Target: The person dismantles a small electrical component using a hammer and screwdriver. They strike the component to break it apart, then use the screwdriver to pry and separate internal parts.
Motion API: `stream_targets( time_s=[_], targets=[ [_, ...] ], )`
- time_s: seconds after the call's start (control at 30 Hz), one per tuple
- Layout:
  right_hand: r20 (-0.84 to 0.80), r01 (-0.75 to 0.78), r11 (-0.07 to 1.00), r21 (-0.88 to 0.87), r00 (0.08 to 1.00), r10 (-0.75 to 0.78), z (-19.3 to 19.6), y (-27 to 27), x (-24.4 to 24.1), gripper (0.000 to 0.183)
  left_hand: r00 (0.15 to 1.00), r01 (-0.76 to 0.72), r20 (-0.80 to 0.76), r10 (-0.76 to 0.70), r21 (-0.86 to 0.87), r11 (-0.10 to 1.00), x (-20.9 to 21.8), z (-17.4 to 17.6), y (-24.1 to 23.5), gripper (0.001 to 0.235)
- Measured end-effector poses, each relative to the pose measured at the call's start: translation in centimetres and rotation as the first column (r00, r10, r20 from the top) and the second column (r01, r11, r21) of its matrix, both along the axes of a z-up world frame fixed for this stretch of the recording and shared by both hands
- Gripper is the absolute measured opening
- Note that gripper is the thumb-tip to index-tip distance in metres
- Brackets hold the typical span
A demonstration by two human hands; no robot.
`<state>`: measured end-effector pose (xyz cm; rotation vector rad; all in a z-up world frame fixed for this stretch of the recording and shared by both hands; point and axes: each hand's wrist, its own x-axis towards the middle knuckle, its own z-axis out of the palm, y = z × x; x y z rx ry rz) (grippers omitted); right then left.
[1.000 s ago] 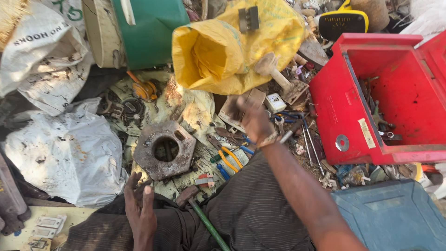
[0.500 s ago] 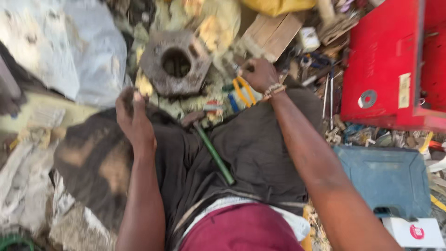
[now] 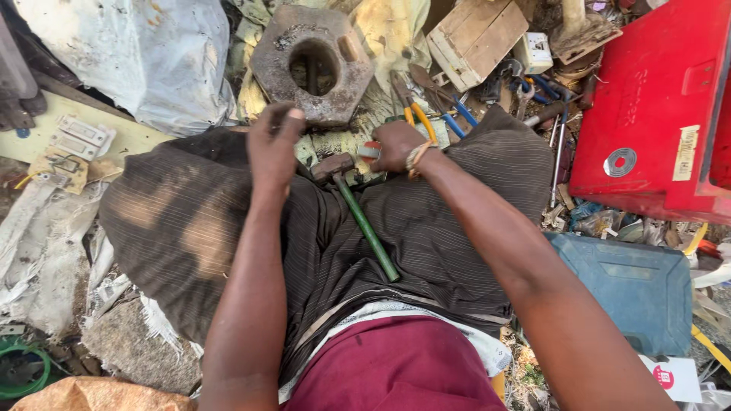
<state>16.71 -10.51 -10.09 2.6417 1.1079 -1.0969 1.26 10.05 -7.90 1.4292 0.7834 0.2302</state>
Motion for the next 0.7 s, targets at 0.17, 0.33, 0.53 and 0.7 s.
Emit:
stream_targets(
  time_s=[0.17,0.33,0.53,0.7],
  targets=[
    [-0.429,0.287,0.861,0.420,0.899,-0.090,2.9,-2.1,0.9,0.052,0.927,0.375,-0.135,-0.351,0.249,0.893,0.3,0.6,-2.2,0.054],
    [-0.788,0.781,0.558,0.282,0.520,-0.330,3.9,-1.0,-2.5,0.047,0.810,0.587,-0.209,-0.549,0.316,0.745,0.9,2.6,-2.8,0.077],
    [-0.699,0.762,0.452,0.464,0.628,-0.342,3.7,1.5,-6.1,0.048,0.750,0.661,-0.305,-0.586,0.324,0.677,0.0,4.5,-0.5,0.078],
    [-0.599,0.700,0.412,0.583,0.713,-0.364,4.6,1.6,-5.8,0.052,0.878,0.435,-0.260,-0.402,0.080,0.897,-0.5,4.5,-2.3,0.080]
  ],
)
